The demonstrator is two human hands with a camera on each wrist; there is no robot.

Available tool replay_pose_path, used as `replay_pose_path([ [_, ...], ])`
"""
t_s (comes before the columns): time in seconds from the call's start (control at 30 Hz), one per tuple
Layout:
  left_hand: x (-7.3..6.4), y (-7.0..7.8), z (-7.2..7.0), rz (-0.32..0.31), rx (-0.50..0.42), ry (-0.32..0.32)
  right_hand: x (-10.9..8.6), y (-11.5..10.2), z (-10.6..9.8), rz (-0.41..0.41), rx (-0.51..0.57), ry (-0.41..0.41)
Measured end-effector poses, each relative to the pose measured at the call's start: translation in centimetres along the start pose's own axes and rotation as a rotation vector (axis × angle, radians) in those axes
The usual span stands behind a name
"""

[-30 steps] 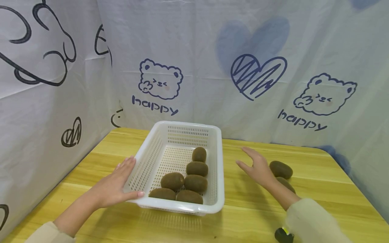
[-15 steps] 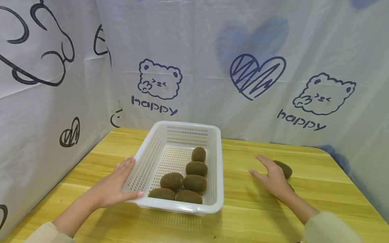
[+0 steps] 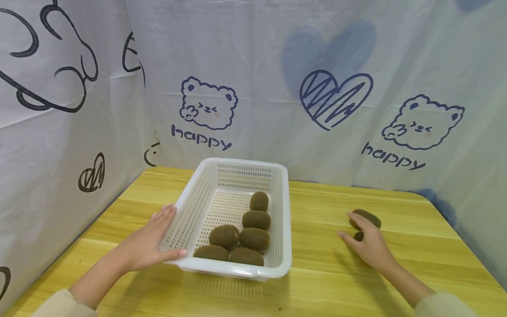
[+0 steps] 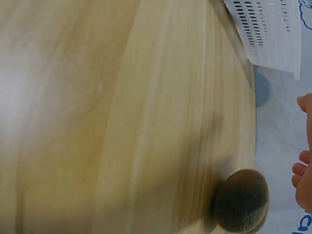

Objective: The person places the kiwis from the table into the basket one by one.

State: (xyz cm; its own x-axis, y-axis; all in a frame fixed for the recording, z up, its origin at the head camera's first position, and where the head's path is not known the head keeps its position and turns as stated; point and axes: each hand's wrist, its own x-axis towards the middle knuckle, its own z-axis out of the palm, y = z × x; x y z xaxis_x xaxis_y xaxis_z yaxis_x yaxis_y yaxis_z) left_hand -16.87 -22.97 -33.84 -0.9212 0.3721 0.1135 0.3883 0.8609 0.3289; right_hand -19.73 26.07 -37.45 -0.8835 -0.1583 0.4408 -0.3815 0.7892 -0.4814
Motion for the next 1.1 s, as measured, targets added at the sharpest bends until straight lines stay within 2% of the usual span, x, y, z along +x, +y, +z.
replay_pose_path([
  [0.23,0.1,0.0,-0.1,0.009,0.005,0.008,-0.6,0.4,-0.9,0.067,-0.007,-0.057],
  [0.6,0.1,0.1,0.2,0.013,0.002,0.007,-2.6,2.7,-1.8,0.087,-0.072,-0.038],
  [0.8,0.0,0.1,0.3,0.01,0.01,0.011,-3.3,3.9,-2.1,0.115,-0.108,-0.127],
  [0.9,0.0,0.0,0.3,0.005,0.009,0.008,-3.6,4.4,-2.1,0.156,-0.114,-0.174],
  [1.1,0.0,-0.1,0.3,0.001,0.01,0.003,-3.7,4.9,-2.0,0.244,-0.102,-0.215],
])
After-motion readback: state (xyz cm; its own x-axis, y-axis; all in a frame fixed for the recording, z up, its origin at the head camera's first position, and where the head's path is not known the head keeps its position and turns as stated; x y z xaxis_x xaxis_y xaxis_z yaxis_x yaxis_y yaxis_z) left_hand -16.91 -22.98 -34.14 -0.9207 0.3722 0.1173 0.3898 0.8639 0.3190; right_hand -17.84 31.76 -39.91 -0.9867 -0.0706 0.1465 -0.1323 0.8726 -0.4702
